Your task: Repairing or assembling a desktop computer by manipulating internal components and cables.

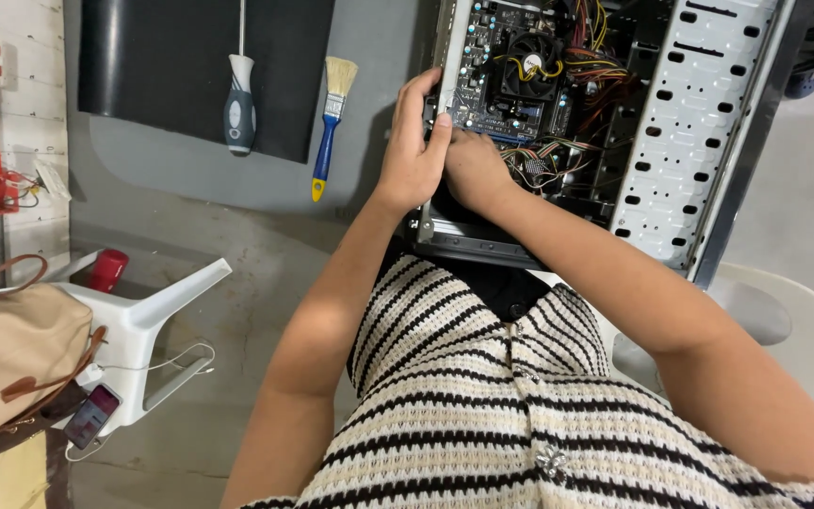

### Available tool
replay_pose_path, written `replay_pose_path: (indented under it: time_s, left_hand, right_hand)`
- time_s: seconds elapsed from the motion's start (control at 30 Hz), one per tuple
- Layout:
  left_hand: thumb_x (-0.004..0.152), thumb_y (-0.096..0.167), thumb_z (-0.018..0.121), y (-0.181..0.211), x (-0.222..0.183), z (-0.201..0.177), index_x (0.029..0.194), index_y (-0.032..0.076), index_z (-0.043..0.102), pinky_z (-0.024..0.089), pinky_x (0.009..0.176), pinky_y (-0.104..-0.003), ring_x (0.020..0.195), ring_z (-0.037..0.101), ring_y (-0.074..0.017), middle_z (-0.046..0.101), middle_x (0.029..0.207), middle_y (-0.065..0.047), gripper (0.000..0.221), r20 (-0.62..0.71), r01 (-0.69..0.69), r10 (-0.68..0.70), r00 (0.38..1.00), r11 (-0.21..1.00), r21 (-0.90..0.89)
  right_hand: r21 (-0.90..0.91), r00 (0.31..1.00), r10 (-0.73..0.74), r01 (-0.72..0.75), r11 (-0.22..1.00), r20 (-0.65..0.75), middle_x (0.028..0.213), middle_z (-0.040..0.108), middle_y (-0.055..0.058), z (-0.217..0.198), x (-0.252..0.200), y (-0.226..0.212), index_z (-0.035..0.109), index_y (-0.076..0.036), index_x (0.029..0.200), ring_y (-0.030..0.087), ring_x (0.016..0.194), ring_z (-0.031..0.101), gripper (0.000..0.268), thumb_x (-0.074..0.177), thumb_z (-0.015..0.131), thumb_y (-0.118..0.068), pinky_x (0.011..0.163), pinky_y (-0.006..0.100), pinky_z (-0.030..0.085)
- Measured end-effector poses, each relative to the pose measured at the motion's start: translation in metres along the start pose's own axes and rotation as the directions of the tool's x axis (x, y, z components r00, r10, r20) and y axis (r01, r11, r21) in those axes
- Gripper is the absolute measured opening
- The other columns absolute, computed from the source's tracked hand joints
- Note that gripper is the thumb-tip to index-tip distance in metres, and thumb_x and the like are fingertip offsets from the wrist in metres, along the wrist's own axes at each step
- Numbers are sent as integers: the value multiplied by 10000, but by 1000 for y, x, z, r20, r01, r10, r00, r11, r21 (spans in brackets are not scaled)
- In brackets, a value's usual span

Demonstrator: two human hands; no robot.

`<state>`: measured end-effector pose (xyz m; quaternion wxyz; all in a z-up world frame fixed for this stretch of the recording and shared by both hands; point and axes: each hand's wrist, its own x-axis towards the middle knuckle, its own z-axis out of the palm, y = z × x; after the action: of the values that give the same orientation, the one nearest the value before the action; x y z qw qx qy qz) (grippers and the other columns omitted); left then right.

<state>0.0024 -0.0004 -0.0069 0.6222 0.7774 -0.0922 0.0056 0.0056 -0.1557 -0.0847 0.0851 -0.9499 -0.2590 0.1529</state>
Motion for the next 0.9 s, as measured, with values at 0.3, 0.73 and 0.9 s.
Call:
replay_pose_path:
  time_s: [0.3,0.73,0.9]
  left_hand:
    - [1114,284,413,2,0,-1,1524,44,356,330,1270,-457,1484,412,-308,434,1546,-160,479,7,25,-24,1000,1000,-9]
    - [1120,291,414,4,-1,-2,1525,41,349,327,1276,-452,1485,411,-304,438,1542,-159,480,2,5,-5,1000,1000,-8]
    - [1122,301,408,5,-1,-1,1521,36,354,336,1272,-455,1476,421,-306,447,1531,-163,481,-2,-6,6,1000,1000,-4]
  right_hand:
    - [49,999,30,-32,998,26,1067,639,238,-3,-1,1,638,41,1232,442,946,627,390,850,570,10,844,574,516]
    - [19,1000,13,-13,1000,3,1034,652,226,4,3,-1,636,40,1170,425,904,638,304,879,570,-22,822,546,525]
    - [56,998,44,-42,998,-40,1022,662,236,13,3,-2,611,53,1163,430,885,650,265,914,544,-9,849,527,533]
